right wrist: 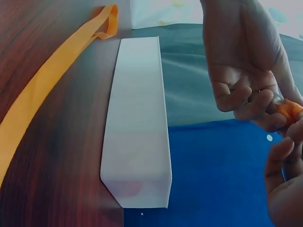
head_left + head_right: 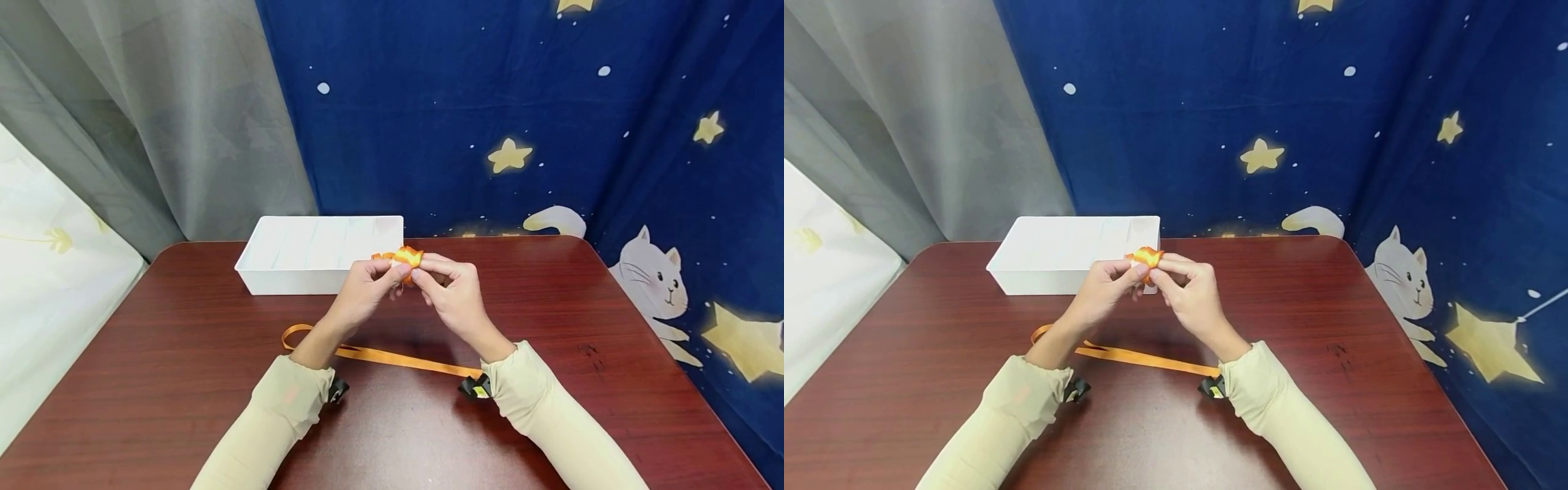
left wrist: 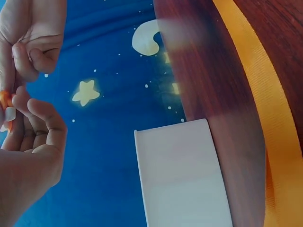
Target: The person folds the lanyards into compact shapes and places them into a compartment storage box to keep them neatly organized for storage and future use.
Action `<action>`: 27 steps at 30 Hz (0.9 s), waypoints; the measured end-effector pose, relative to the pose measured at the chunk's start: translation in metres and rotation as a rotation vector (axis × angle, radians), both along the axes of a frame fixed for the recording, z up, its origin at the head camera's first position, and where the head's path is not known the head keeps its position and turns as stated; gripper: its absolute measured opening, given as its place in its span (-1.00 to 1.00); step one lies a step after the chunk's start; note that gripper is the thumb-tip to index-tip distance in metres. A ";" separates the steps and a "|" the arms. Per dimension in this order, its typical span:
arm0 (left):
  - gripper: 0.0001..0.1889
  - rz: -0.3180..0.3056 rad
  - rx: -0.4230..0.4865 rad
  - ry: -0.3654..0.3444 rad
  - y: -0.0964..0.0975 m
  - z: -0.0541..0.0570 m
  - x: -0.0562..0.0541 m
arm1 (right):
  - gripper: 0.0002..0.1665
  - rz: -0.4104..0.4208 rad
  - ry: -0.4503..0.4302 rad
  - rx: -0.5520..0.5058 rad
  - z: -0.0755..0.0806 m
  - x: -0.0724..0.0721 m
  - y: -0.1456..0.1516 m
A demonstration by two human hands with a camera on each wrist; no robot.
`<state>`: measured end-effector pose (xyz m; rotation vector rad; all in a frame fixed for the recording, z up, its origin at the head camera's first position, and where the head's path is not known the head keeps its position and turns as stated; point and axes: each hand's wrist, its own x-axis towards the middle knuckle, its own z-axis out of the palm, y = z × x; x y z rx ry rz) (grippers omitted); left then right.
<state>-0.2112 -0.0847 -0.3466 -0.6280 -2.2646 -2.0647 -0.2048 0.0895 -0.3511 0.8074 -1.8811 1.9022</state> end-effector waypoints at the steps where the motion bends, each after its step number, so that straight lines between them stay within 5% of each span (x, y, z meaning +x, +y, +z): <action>1: -0.70 0.001 0.004 -0.003 0.000 0.000 0.000 | -0.86 -0.006 -0.006 -0.019 0.000 0.000 0.000; 9: -0.71 0.043 0.044 -0.044 -0.006 -0.002 -0.006 | -0.85 -0.024 -0.038 -0.059 -0.001 -0.010 -0.001; 20: -0.68 0.224 0.049 0.015 -0.021 -0.002 -0.018 | -0.67 -0.061 -0.248 -0.002 -0.012 -0.032 -0.007; 27: -0.65 0.350 -0.034 0.089 -0.029 0.001 -0.024 | -0.57 -0.058 -0.249 -0.014 -0.019 -0.044 -0.014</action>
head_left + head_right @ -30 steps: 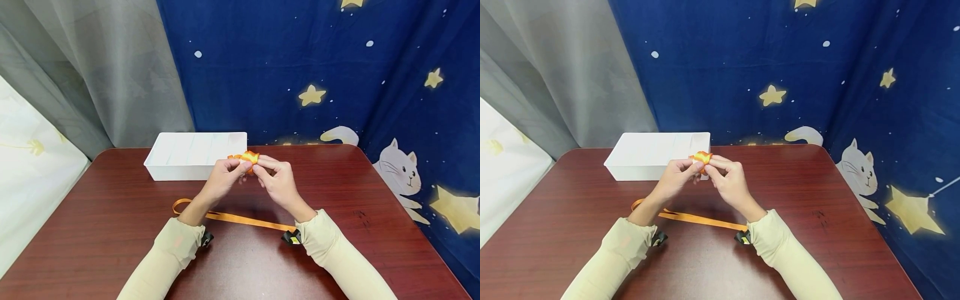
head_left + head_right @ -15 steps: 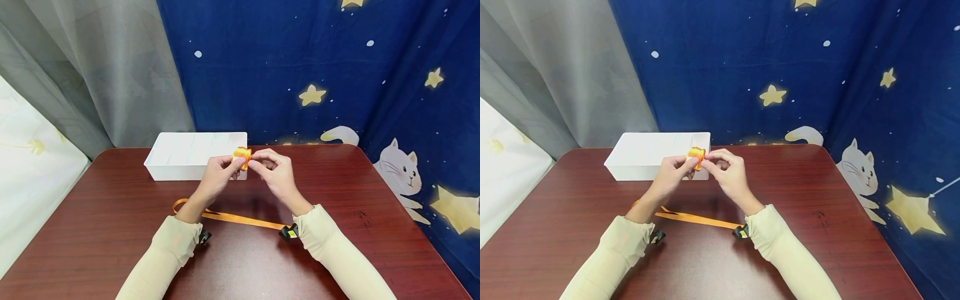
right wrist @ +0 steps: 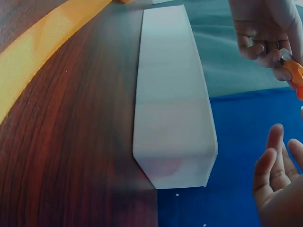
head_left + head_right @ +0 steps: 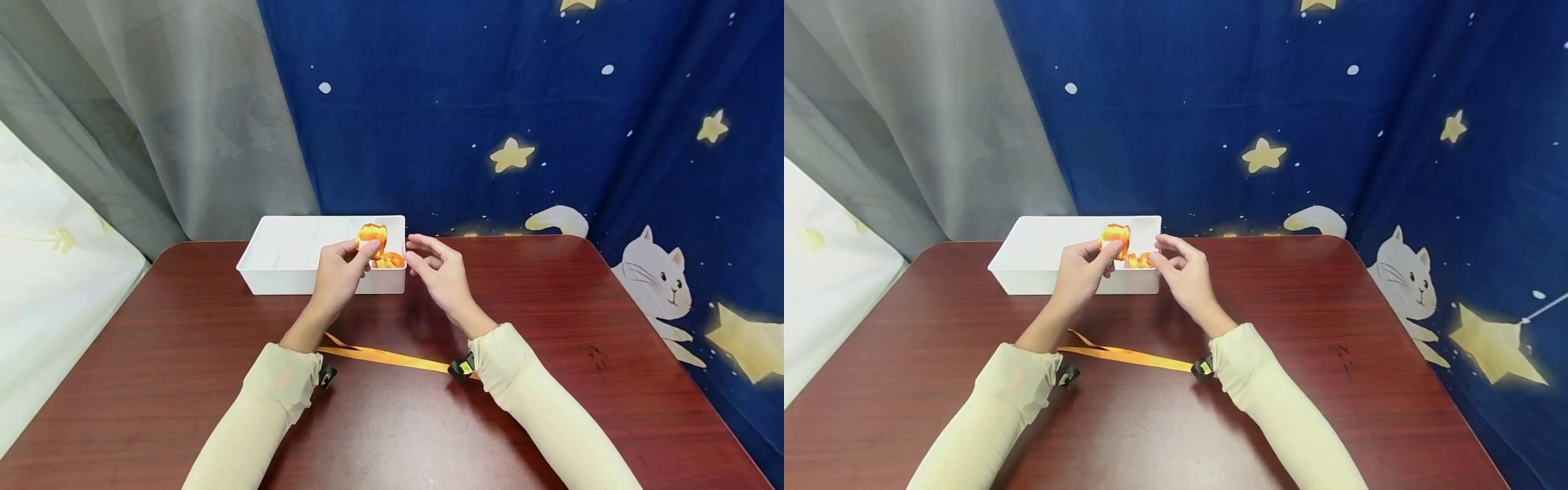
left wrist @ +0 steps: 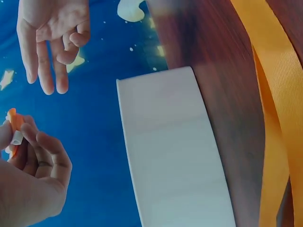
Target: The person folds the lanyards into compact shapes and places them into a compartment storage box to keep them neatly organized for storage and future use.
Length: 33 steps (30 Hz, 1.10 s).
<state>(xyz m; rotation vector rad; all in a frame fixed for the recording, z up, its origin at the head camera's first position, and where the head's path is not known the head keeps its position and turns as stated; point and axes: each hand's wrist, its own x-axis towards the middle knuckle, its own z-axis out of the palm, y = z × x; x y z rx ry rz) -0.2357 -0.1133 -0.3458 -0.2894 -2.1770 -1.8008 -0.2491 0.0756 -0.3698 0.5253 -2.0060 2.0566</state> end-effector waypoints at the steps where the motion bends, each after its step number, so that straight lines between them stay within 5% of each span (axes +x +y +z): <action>1: -0.65 0.019 -0.009 0.004 -0.001 0.000 -0.001 | -0.56 -0.009 -0.002 0.012 -0.001 -0.002 -0.001; 12: -0.67 0.178 -0.186 0.040 -0.019 -0.015 -0.023 | -0.28 -0.066 -0.065 0.341 -0.013 -0.017 -0.008; 20: -0.65 0.244 -0.299 0.040 -0.027 -0.020 -0.033 | -0.27 0.015 -0.168 0.412 -0.015 -0.020 -0.012; 27: -0.58 0.273 -0.396 0.015 -0.029 -0.025 -0.038 | -0.36 -0.021 -0.152 0.509 -0.020 -0.024 -0.014; 33: -0.60 0.303 -0.462 -0.076 -0.030 -0.029 -0.041 | -0.41 -0.051 -0.147 0.496 -0.027 -0.028 -0.013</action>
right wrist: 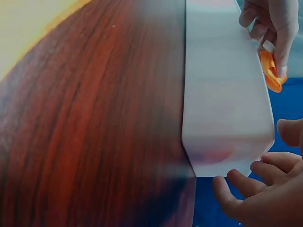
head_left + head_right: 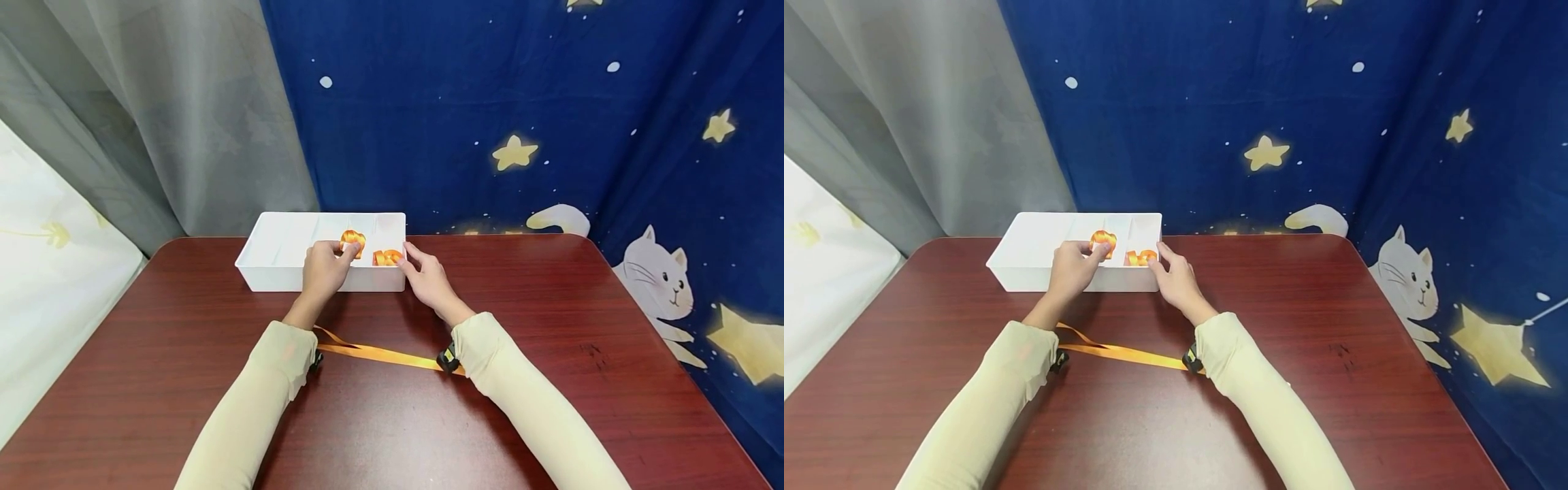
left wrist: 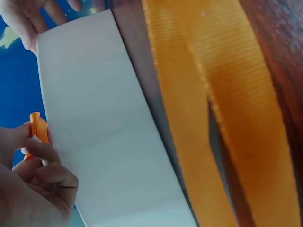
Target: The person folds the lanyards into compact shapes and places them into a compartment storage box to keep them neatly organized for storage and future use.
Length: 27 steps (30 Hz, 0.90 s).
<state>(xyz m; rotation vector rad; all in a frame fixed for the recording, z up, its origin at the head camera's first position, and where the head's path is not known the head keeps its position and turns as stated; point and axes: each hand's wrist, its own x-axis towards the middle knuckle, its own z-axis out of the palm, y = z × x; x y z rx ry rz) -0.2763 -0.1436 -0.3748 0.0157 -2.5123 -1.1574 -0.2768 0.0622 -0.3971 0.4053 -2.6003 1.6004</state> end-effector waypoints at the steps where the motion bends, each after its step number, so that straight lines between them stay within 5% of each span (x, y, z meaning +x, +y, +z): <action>1: -0.60 0.007 -0.011 -0.010 0.000 -0.001 -0.001 | -0.41 0.000 -0.009 -0.018 -0.001 0.000 0.000; 7: -0.58 0.012 -0.078 -0.054 0.001 0.002 -0.005 | -0.41 0.007 -0.056 -0.124 -0.002 -0.002 0.000; 27: -0.49 0.008 -0.209 -0.179 0.006 0.011 -0.009 | -0.43 -0.012 -0.067 -0.033 0.000 -0.003 0.001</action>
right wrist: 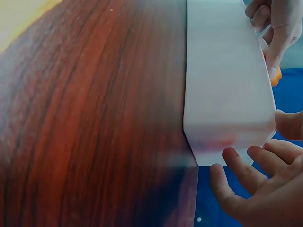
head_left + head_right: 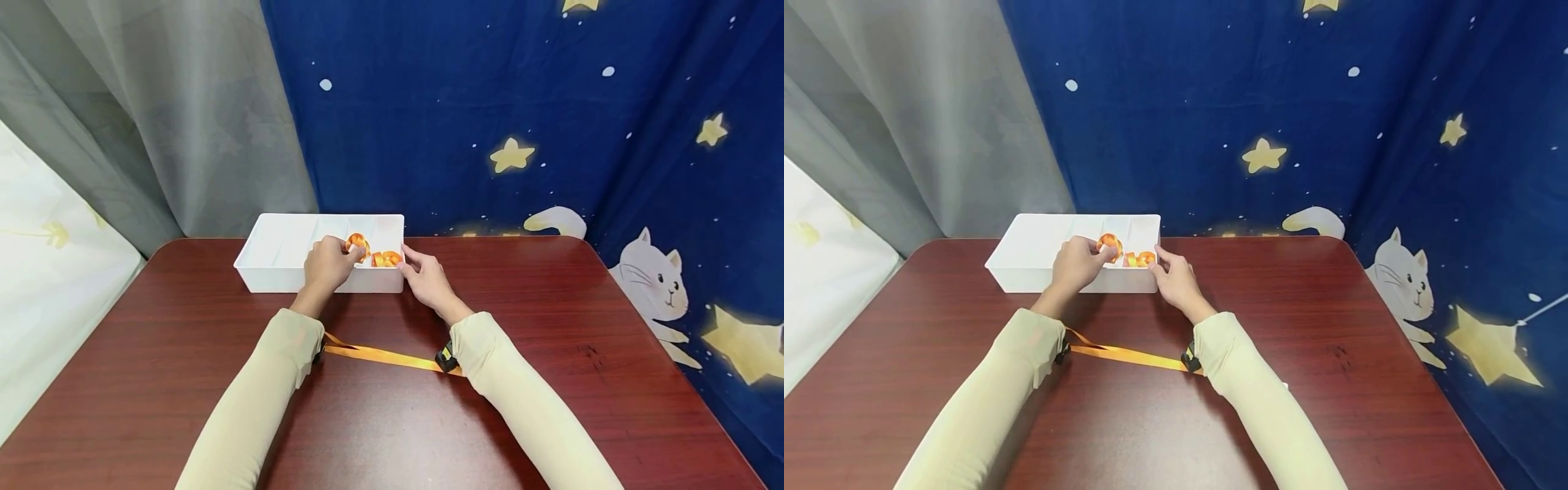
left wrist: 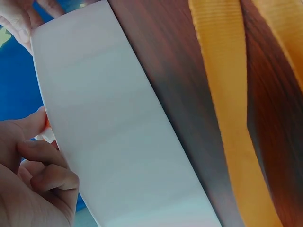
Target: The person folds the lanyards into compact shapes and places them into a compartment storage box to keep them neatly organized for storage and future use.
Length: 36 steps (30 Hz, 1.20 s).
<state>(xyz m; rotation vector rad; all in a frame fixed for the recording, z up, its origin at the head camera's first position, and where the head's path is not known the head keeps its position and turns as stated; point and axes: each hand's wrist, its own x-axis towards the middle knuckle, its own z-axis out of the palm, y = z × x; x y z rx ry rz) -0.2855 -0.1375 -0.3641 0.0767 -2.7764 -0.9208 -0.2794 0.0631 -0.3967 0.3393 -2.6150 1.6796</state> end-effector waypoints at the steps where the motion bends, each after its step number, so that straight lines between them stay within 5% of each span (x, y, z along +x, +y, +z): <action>1: -0.51 0.005 -0.003 -0.005 0.000 0.000 0.000 | -0.43 0.000 0.000 0.001 0.000 0.000 0.000; 7: -0.66 0.017 -0.024 -0.021 0.001 0.001 0.000 | -0.42 0.001 -0.014 -0.036 0.000 0.001 0.000; 15: -0.45 0.023 -0.029 -0.051 0.000 0.001 0.001 | -0.42 0.022 -0.026 -0.089 -0.002 0.001 0.000; 24: -0.35 0.002 0.005 0.027 -0.001 -0.001 0.002 | -0.43 0.021 -0.019 -0.064 0.000 0.000 0.001; 36: -0.53 -0.060 0.101 0.118 -0.003 -0.006 0.009 | -0.41 0.029 -0.015 0.033 0.002 -0.001 0.004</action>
